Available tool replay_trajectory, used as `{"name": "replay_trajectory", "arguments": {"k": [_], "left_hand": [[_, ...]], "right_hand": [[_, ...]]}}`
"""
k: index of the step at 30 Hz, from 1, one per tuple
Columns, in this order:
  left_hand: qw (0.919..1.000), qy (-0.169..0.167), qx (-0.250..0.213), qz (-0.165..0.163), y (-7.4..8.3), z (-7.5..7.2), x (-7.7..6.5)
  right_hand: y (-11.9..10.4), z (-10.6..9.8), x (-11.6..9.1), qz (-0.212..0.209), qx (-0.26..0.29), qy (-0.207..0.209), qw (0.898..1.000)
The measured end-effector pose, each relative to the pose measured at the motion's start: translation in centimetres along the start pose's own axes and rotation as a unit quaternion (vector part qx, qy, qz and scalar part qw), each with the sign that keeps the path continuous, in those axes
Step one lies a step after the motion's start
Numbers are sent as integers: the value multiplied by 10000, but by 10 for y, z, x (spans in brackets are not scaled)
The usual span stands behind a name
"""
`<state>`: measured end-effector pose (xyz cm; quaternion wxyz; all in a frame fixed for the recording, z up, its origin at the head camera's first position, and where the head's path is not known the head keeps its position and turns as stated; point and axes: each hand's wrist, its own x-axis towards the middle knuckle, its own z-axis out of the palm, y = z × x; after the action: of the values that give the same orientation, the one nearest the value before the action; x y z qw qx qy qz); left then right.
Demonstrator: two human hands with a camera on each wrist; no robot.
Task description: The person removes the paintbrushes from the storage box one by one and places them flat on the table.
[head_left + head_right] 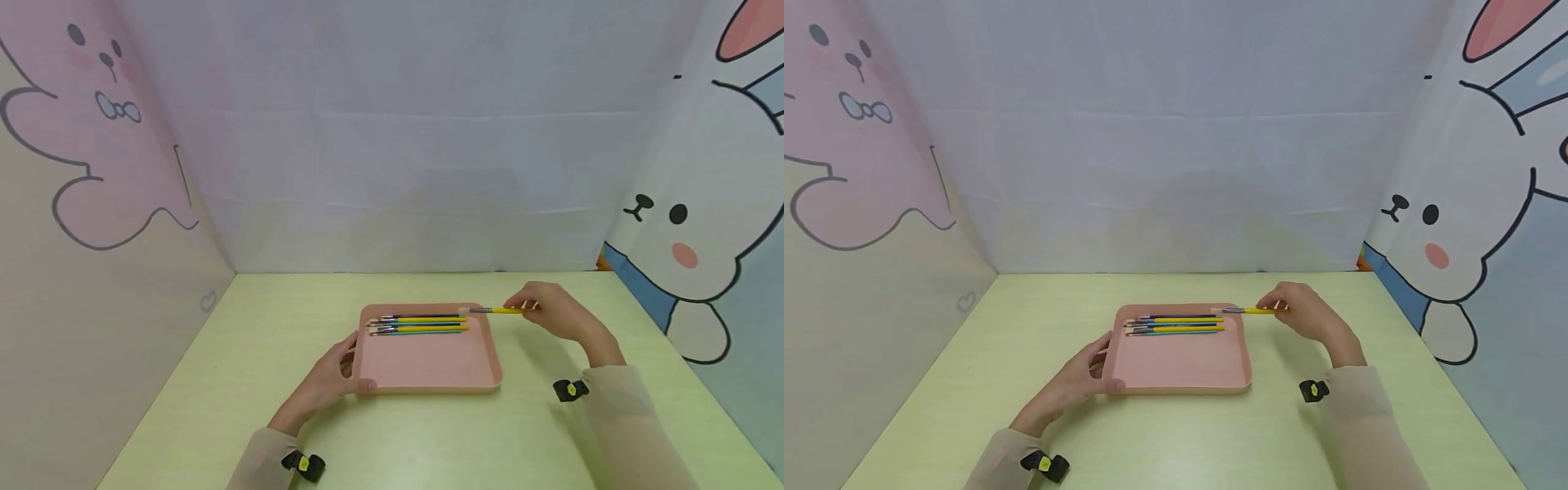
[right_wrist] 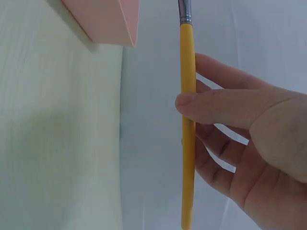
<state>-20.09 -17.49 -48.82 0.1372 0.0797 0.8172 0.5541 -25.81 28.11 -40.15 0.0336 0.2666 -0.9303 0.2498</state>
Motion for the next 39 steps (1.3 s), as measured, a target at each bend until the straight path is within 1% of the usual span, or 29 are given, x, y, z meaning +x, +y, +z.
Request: {"name": "replay_trajectory", "arguments": {"k": [4, 8, 13, 18, 24, 31, 36, 39], "left_hand": [[10000, -1, -62, -24, -1, 1, 2], [10000, -26, -69, -18, -2, 1, 2], [9999, -46, -130, 9, -2, 1, 1], [9999, -6, -145, 55, -1, 0, 0], [9996, 28, -297, 7, 1, 0, -2], [9997, 27, -229, 3, 2, 0, -2], [9998, -24, -179, 20, 2, 1, -2], [9998, -1, -203, 18, 2, 1, -2]], "right_hand": [[12, -6, -11, 286, -105, 198, 9993], [22, -7, -19, 569, -110, 300, 9979], [34, -2, -27, 679, -189, 318, 9970], [45, 0, -31, 611, -367, 427, 9965], [54, 3, -32, 598, -371, 512, 9962], [63, 9, -34, 573, -372, 427, 9968], [69, 13, -34, 377, -333, 365, 9981], [72, 17, -33, 294, -288, 258, 9988]]}}
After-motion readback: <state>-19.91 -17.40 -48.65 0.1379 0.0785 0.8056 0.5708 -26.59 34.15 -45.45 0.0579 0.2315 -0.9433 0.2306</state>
